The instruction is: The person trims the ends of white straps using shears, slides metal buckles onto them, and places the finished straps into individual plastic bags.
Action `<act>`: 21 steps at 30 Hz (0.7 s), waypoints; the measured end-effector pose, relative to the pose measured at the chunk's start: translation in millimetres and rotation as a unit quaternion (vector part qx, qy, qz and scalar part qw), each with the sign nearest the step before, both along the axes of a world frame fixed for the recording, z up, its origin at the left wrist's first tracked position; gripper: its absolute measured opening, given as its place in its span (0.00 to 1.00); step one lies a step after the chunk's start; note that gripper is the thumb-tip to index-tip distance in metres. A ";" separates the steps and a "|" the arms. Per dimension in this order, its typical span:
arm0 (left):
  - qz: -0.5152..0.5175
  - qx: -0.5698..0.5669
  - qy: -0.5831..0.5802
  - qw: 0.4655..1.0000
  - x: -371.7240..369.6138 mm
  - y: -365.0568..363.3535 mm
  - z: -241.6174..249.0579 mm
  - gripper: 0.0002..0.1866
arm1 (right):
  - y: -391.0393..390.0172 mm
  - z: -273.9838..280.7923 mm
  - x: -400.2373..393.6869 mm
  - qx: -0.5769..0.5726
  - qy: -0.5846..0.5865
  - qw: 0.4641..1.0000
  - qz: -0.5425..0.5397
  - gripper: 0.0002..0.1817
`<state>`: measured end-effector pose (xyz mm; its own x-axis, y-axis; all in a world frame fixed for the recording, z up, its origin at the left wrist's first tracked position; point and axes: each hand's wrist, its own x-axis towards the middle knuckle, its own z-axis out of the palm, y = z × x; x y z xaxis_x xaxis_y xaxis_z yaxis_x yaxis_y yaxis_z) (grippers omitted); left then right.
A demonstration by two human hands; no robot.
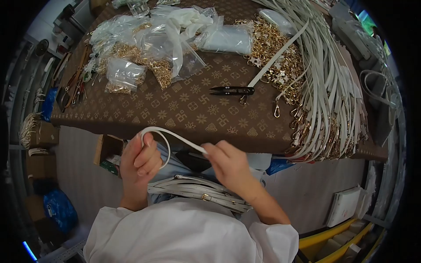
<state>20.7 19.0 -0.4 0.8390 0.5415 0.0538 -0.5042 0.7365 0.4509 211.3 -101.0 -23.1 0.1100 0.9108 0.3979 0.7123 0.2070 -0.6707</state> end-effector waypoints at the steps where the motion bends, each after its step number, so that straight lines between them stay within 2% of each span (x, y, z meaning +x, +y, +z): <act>1: 0.041 -0.015 0.012 0.999 2.6 -1.3 -1.9 0.17 | -3.6 -6.5 -13.0 -0.037 0.013 0.999 0.017 0.13; 2: 0.041 -0.015 0.013 0.999 8.3 -3.6 -0.9 0.17 | -7.5 -11.2 -24.1 -0.058 0.038 0.996 0.057 0.12; 3: 0.101 -0.033 0.048 0.993 16.0 -7.4 0.9 0.18 | -11.6 -11.6 -32.8 -0.058 0.040 0.996 0.056 0.12; 4: 0.161 -0.052 0.083 0.982 23.5 -12.0 1.4 0.19 | -15.9 -10.4 -40.0 -0.104 0.101 0.984 0.106 0.12; 5: 0.160 -0.053 0.084 0.982 31.6 -17.6 -3.6 0.19 | -18.3 -7.7 -43.1 -0.149 0.160 0.964 0.154 0.11; 6: 0.236 0.093 0.143 0.957 39.7 -23.4 -11.8 0.19 | -18.1 5.7 -40.8 -0.175 0.203 0.945 0.186 0.10; 7: 0.305 0.238 0.196 0.901 43.5 -26.7 -16.3 0.20 | -18.2 21.8 -34.7 -0.175 0.203 0.946 0.184 0.10; 8: 0.235 0.363 0.276 0.858 38.4 -25.9 -16.3 0.18 | -19.1 38.0 -25.5 -0.227 0.219 0.935 0.164 0.09; 9: 0.157 0.479 0.347 0.791 31.2 -23.7 -16.0 0.17 | -19.4 47.2 -16.9 -0.279 0.235 0.920 0.142 0.08; 10: 0.074 0.545 0.357 0.755 28.9 -22.7 -13.7 0.13 | -19.2 50.3 -8.6 -0.281 0.237 0.920 0.137 0.08; 11: 0.070 0.544 0.353 0.758 27.1 -22.5 -17.1 0.13 | -18.8 52.7 0.3 -0.212 0.169 0.959 0.080 0.08; 12: 0.015 0.586 0.306 0.750 25.8 -23.2 -23.3 0.12 | -17.3 54.1 7.4 -0.141 0.097 0.985 0.020 0.08; 13: -0.040 0.624 0.256 0.737 26.0 -25.6 -27.0 0.12 | -13.9 51.7 12.8 -0.144 0.097 0.985 0.013 0.08; 14: -0.069 0.531 0.241 0.810 28.4 -31.7 -19.7 0.14 | -9.4 45.3 18.2 -0.109 0.044 0.993 0.020 0.07; 15: -0.073 0.532 0.237 0.810 27.3 -31.3 -15.6 0.14 | -5.8 38.5 22.3 -0.073 -0.008 0.997 0.029 0.07; 16: -0.151 0.438 0.252 0.849 23.1 -28.6 -12.2 0.16 | -3.1 31.5 25.2 -0.073 -0.008 0.997 0.025 0.07; 17: -0.225 0.338 0.264 0.875 19.0 -25.9 -10.0 0.18 | -0.2 24.7 27.5 -0.103 0.074 0.989 0.080 0.08; 18: -0.225 0.339 0.265 0.874 16.4 -24.3 -9.0 0.18 | 1.8 20.1 28.6 -0.130 0.155 0.970 0.136 0.09; 20: -0.192 0.093 0.196 0.957 10.4 -21.0 -7.4 0.22 | -2.3 16.4 26.9 -0.153 0.197 0.961 0.124 0.09; 21: -0.188 0.094 0.198 0.958 6.9 -16.8 -8.8 0.22 | -5.1 14.4 24.4 -0.177 0.237 0.949 0.110 0.08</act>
